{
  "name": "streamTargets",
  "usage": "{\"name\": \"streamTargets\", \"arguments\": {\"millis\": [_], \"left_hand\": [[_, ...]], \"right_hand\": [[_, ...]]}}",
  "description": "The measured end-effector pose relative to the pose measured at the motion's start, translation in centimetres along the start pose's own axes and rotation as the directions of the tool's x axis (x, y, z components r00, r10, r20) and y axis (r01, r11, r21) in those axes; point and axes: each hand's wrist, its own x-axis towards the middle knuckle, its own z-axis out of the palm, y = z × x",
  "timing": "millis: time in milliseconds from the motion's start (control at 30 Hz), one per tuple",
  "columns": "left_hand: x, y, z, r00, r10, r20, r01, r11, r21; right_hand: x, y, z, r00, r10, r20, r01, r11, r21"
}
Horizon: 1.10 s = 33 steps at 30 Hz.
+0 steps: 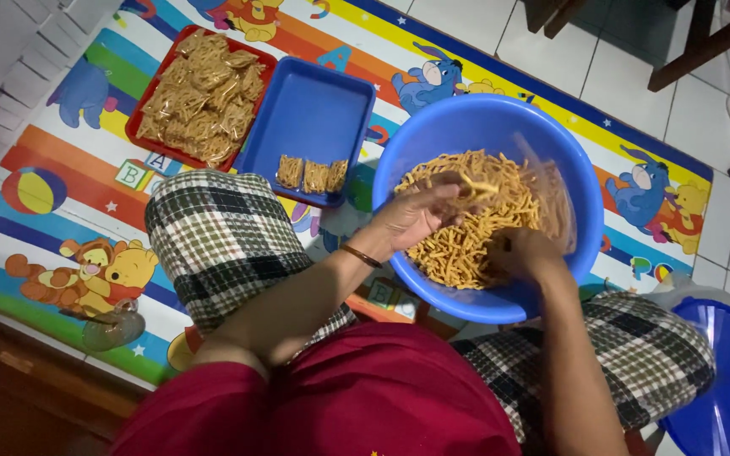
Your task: Packaging fried snack sticks into small plastic bags from a large bowl
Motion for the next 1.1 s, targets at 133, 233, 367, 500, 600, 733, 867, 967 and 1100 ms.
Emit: {"name": "streamTargets", "arguments": {"millis": [133,233,367,500,600,733,867,967,1100], "left_hand": [[-0.8,2.1,2.6,1.000,0.014,0.005,-0.014,1.000,-0.002],[-1.0,2.8,2.6,0.996,0.031,-0.086,-0.015,0.983,0.182],[-0.4,2.3,1.1,0.974,0.060,-0.217,0.019,0.938,0.346],[0.0,2.2,0.3,0.975,0.024,-0.220,0.063,0.924,0.378],[-0.3,2.3,0.5,0.978,0.002,-0.211,0.089,0.903,0.421],[-0.4,2.5,1.1,0.980,-0.065,-0.189,0.149,0.865,0.479],[-0.4,2.6,1.7,0.980,-0.121,-0.159,0.187,0.840,0.509],[-0.5,2.6,2.3,0.980,-0.136,-0.148,0.193,0.846,0.497],[0.0,1.8,0.9,0.985,-0.111,-0.135,0.160,0.882,0.444]], "right_hand": [[-3.5,-0.3,-2.5,0.975,-0.093,-0.203,0.134,0.971,0.198],[-6.4,-0.9,-4.4,0.952,-0.128,-0.279,0.221,0.917,0.332],[-5.0,1.5,-3.6,0.928,-0.102,-0.358,0.290,0.800,0.525],[-7.9,0.9,-6.1,0.879,-0.130,-0.458,0.425,0.647,0.633],[-9.6,0.9,-7.7,0.852,-0.115,-0.512,0.507,0.427,0.748],[-10.5,0.3,-9.7,0.832,-0.086,-0.548,0.534,0.390,0.750],[-10.3,-0.6,-11.0,0.826,-0.099,-0.556,0.498,0.589,0.636],[-9.2,-1.3,-11.4,0.823,-0.103,-0.558,0.422,0.768,0.482],[-9.9,-3.7,-12.6,0.851,-0.129,-0.509,0.344,0.869,0.356]]}}
